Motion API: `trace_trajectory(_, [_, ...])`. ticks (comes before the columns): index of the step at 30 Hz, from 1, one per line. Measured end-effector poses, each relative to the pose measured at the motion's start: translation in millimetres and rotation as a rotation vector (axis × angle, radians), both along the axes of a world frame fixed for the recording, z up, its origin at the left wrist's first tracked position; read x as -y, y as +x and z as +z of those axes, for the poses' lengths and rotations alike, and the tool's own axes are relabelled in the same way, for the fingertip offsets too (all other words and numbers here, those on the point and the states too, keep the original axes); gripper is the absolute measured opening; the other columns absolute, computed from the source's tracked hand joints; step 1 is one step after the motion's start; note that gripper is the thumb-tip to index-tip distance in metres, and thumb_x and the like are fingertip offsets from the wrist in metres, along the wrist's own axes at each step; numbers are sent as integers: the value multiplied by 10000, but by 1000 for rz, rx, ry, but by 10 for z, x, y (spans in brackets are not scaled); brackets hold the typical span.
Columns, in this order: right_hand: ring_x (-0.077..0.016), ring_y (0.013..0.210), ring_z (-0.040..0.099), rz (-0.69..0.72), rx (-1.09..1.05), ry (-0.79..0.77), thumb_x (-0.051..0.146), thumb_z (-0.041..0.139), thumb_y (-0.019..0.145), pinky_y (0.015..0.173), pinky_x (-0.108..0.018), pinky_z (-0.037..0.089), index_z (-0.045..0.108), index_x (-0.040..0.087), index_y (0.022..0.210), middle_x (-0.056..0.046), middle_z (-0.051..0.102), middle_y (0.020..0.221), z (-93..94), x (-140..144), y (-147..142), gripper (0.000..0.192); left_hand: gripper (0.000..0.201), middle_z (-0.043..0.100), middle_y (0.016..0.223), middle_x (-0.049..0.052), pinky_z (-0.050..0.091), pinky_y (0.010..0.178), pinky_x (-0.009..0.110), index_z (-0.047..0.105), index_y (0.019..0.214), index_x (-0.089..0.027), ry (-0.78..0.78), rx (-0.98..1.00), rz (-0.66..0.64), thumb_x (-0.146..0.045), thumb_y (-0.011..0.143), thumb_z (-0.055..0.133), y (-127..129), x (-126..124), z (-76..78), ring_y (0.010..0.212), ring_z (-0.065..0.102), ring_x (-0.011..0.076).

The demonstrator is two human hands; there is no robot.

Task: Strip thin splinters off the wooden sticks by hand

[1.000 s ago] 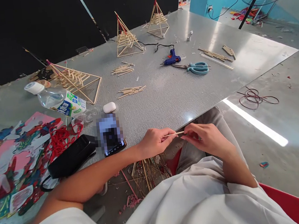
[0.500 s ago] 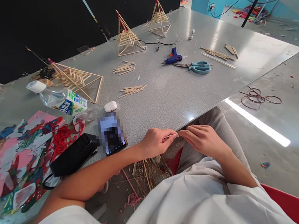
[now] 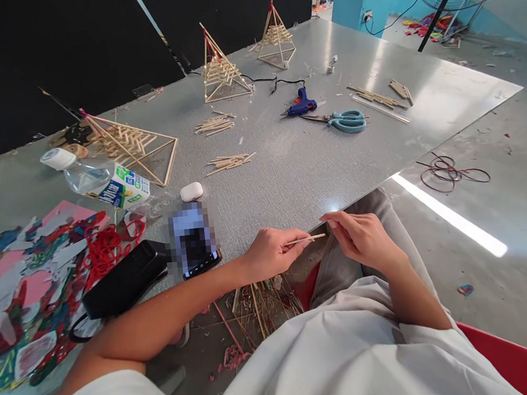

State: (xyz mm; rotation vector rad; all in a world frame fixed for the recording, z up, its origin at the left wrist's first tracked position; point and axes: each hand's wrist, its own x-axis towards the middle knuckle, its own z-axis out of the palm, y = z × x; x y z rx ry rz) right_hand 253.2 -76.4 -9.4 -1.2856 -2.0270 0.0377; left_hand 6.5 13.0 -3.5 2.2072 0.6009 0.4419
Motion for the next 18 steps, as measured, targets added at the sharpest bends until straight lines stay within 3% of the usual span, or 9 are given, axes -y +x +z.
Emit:
trace_trajectory(3, [-144,662,722,120,12,-148,289,532,1153,605,-262,424,709,182,1140,-23,784,790,25,4,-15,207,318,664,654,-20,311,512,209,821,1097,-142,-59,16,13,-381,1078,612,2,9,17,530,438,86])
trace_trajectory(6, [-138,671,709,175,-23,-142,278,541,1150,614,-260,420,729,194,1057,-33,787,804,6,-15,-37,226,330,597,630,-33,281,489,208,811,1058,-131,-177,46,46,-416,1058,645,13,18,32,524,387,80])
trace_trajectory(11, [-109,580,626,121,-181,-24,249,603,1106,570,-232,412,706,184,1015,-7,738,717,-132,-56,-186,152,379,398,570,-82,187,467,214,789,986,-121,-364,144,153,-499,973,767,19,3,33,510,263,68])
trace_trajectory(18, [-69,419,322,-3,-546,-95,395,556,1099,431,-221,254,546,225,796,82,470,505,-334,-82,-548,348,491,360,576,-84,212,495,231,799,1010,-117,-461,233,181,-604,956,774,14,-54,22,541,278,79])
